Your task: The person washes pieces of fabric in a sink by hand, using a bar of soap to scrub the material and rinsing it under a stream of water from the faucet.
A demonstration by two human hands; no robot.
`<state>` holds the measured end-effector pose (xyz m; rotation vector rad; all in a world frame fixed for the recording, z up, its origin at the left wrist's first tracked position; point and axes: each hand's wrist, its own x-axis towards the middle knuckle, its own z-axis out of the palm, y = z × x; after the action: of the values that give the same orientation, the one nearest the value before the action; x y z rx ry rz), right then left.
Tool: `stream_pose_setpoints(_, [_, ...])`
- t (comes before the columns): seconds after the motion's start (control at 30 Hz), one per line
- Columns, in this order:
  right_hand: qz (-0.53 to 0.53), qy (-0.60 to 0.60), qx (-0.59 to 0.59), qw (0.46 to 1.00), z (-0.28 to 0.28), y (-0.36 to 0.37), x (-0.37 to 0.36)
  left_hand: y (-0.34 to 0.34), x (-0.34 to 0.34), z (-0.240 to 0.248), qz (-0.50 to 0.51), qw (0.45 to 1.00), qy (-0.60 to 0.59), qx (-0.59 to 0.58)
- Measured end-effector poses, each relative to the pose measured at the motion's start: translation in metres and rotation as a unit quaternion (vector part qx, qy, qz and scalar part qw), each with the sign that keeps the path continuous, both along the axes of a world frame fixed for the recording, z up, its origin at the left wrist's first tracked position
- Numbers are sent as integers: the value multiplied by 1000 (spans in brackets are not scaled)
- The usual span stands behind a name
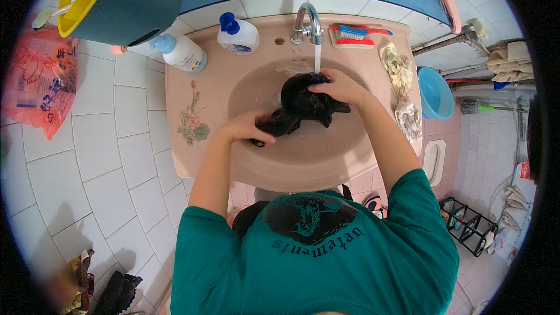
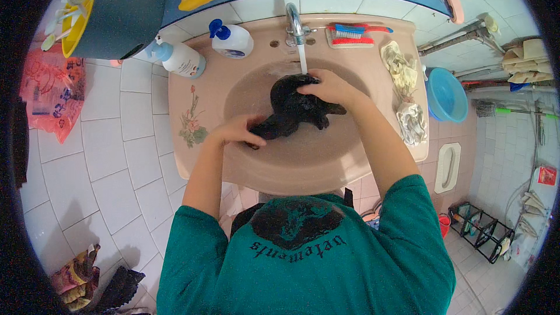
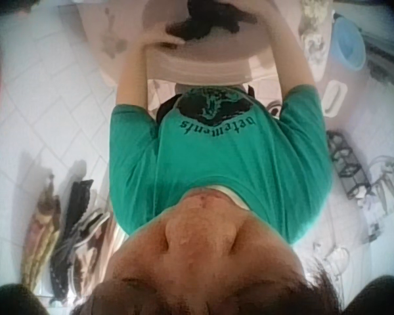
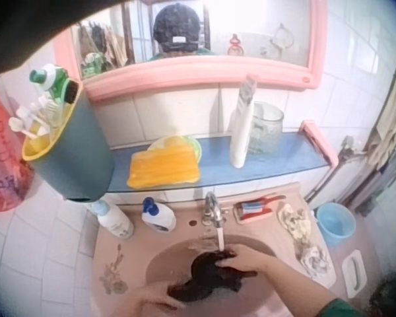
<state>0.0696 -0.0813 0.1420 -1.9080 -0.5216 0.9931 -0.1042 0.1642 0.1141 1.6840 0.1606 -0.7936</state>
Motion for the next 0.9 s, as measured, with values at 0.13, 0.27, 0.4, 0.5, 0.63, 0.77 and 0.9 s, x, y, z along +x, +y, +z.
stream_pose_setpoints(0.13, [16, 111, 4, 994, 3, 19, -1, -46, 27, -7, 96, 989, -34, -108])
stream_pose_setpoints(0.27, [13, -125, -35, 991, -52, 14, 4, -83, 27, -46, 146, 947, 229, -170])
stream_pose_setpoints(0.4, [-210, 54, 170, 961, -57, 12, 30, -95, 13, -41, 272, 873, 254, -314])
stream_pose_setpoints(0.5, [-340, 231, 206, 888, -20, 36, 53, -96, 11, -31, 360, 778, 273, -436])
stream_pose_setpoints(0.63, [-298, 334, 170, 878, -20, 46, 95, -119, 19, -29, 395, 754, 247, -463])
stream_pose_setpoints(0.77, [-266, 468, 142, 831, -31, 46, 31, -124, 15, -43, 421, 716, 213, -515])
stream_pose_setpoints(0.9, [-196, 817, 237, 488, -68, 18, -37, -141, 25, -30, 523, 629, 161, -552])
